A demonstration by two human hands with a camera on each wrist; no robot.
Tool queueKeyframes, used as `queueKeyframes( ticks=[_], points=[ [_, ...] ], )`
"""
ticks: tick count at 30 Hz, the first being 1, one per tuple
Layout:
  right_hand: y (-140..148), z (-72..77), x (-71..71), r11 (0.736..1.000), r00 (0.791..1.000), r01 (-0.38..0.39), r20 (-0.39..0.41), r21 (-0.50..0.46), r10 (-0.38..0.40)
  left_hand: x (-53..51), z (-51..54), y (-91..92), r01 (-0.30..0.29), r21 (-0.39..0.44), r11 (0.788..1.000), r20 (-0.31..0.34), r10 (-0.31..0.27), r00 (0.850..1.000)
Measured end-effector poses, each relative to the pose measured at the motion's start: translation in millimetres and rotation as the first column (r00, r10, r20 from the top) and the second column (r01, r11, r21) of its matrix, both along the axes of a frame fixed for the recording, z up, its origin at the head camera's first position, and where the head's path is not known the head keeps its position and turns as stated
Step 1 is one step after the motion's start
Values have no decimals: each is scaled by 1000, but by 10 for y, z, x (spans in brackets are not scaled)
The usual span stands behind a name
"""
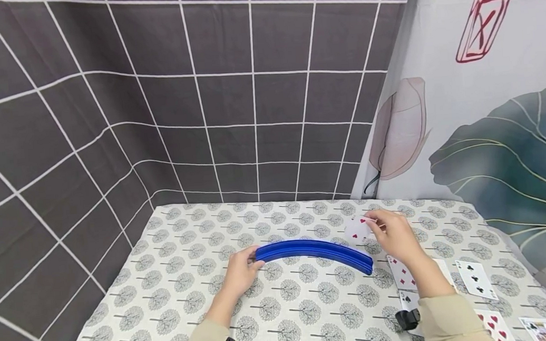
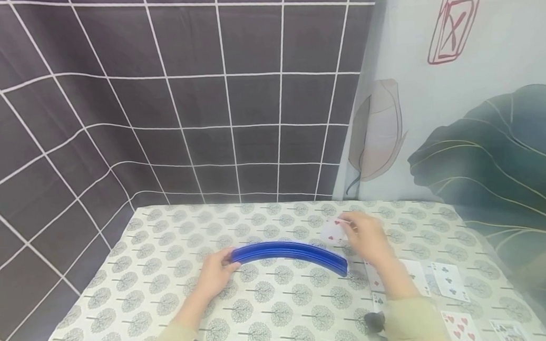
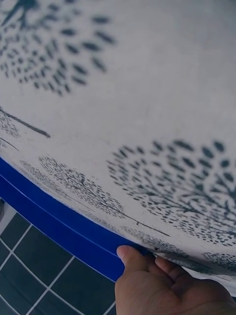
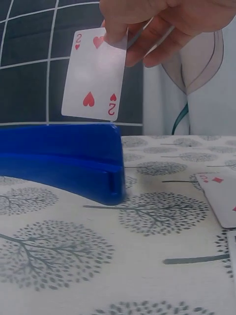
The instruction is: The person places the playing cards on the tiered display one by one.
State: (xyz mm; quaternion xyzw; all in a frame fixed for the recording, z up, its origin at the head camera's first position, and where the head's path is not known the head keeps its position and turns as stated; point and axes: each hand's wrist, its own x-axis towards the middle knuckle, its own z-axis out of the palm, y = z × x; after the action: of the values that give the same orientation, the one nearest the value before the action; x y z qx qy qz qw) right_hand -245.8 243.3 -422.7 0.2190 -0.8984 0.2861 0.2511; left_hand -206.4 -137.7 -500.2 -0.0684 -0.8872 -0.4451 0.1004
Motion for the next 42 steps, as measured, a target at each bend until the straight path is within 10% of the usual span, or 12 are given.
queueKeyframes(
  ticks=[42],
  points=[
    [-543, 30, -67, 990, 990, -138, -14, -15, 137, -60, 3, 22, -2, 130, 991, 60, -6, 998]
  ],
)
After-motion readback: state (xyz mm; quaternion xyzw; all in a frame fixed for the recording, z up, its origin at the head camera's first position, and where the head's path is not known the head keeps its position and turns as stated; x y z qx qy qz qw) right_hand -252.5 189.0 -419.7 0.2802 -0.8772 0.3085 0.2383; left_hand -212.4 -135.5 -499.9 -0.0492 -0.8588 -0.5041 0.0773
